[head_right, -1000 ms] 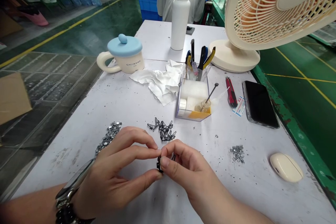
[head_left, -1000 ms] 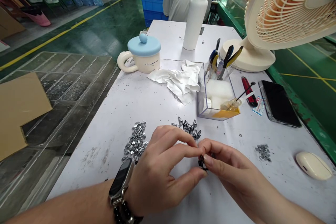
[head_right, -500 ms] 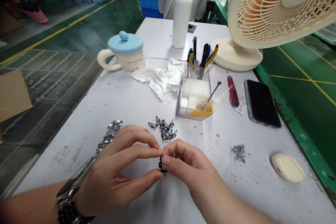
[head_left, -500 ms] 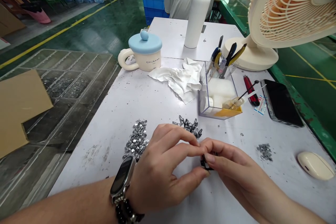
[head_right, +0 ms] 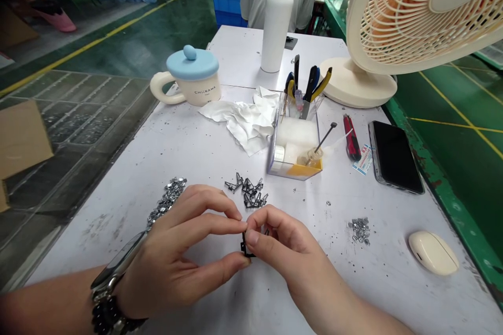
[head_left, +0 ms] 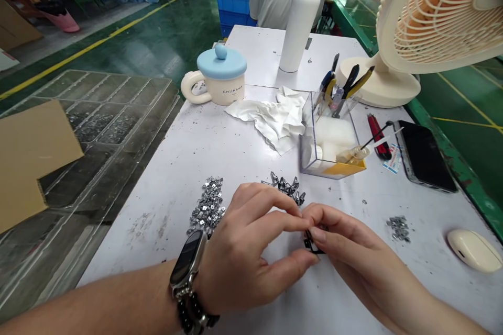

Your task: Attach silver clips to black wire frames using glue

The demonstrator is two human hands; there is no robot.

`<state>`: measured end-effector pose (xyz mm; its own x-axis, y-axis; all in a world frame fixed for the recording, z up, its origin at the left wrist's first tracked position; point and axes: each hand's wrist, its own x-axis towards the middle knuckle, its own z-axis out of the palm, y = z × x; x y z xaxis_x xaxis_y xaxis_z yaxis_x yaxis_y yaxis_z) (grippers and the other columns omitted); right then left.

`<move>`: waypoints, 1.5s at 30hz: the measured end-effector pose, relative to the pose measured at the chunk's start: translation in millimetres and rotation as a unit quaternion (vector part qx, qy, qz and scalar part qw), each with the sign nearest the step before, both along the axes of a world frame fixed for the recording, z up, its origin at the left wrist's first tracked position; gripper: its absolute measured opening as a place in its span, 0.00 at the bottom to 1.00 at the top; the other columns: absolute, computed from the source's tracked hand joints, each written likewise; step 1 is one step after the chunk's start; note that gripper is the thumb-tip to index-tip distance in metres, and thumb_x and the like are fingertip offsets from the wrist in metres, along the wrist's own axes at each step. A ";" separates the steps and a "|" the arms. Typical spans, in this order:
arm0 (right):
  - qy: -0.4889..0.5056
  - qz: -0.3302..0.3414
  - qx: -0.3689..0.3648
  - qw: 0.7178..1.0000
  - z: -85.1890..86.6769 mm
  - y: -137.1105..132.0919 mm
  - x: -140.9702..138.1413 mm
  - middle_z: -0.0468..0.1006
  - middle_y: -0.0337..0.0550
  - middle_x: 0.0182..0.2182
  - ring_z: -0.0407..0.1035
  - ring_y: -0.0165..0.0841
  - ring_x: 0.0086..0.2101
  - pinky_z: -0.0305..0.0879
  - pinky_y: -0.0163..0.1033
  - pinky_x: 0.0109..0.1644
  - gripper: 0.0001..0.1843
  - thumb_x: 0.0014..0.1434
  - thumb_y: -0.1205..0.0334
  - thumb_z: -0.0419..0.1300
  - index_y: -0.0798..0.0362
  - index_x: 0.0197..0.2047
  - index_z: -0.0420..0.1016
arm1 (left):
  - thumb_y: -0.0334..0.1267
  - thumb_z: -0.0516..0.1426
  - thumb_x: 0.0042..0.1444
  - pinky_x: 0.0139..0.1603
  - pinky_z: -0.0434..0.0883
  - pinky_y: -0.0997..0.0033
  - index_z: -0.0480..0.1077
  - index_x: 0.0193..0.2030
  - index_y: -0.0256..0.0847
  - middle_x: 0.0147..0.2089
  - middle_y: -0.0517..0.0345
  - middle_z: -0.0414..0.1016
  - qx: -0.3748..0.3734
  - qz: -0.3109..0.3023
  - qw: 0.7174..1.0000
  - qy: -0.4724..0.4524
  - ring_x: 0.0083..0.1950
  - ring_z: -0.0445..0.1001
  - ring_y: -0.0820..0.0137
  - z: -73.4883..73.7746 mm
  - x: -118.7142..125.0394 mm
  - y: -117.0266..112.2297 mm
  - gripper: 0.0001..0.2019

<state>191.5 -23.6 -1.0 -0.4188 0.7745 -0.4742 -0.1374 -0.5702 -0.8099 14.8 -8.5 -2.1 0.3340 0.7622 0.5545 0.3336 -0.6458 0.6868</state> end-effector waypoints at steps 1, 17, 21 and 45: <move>-0.002 0.001 0.002 1.000 -0.1 -0.4 0.0 0.60 0.36 0.30 0.53 0.28 0.35 0.52 0.32 0.39 0.08 0.58 0.54 0.58 0.49 0.33 0.68 | 0.29 0.63 0.46 0.43 0.68 0.61 0.73 0.34 0.34 0.36 0.52 0.73 0.000 0.001 1.000 0.002 0.40 0.70 0.66 0.1 0.0 0.0 0.07; -0.007 0.007 0.002 1.000 0.6 -0.7 0.1 0.61 0.37 0.30 0.54 0.29 0.35 0.52 0.35 0.40 0.10 0.59 0.54 0.57 0.51 0.32 0.67 | 0.30 0.62 0.47 0.42 0.68 0.61 0.72 0.35 0.36 0.35 0.52 0.74 0.013 -0.001 1.000 0.008 0.39 0.70 0.67 2.5 -0.7 1.4 0.07; -0.011 0.003 0.002 1.000 1.0 -1.6 -1.2 0.62 0.37 0.31 0.55 0.30 0.36 0.52 0.35 0.40 0.09 0.59 0.54 0.57 0.51 0.33 0.68 | 0.29 0.62 0.47 0.42 0.68 0.61 0.72 0.35 0.35 0.35 0.52 0.74 0.011 0.004 1.000 0.005 0.39 0.70 0.66 2.2 -0.3 0.7 0.07; -0.008 -0.036 -0.026 0.999 2.9 -3.0 -4.1 0.64 0.37 0.30 0.56 0.29 0.35 0.52 0.33 0.37 0.09 0.55 0.53 0.62 0.49 0.33 0.71 | 0.29 0.62 0.47 0.42 0.68 0.61 0.72 0.35 0.35 0.35 0.52 0.74 0.022 0.011 1.000 0.010 0.39 0.71 0.66 2.7 0.3 1.0 0.07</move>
<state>187.4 -26.6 1.9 -0.3547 0.7771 -0.5198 -0.1675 -0.5998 -0.7824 15.1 -7.5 0.6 0.3295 0.7443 0.5809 0.3614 -0.6678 0.6507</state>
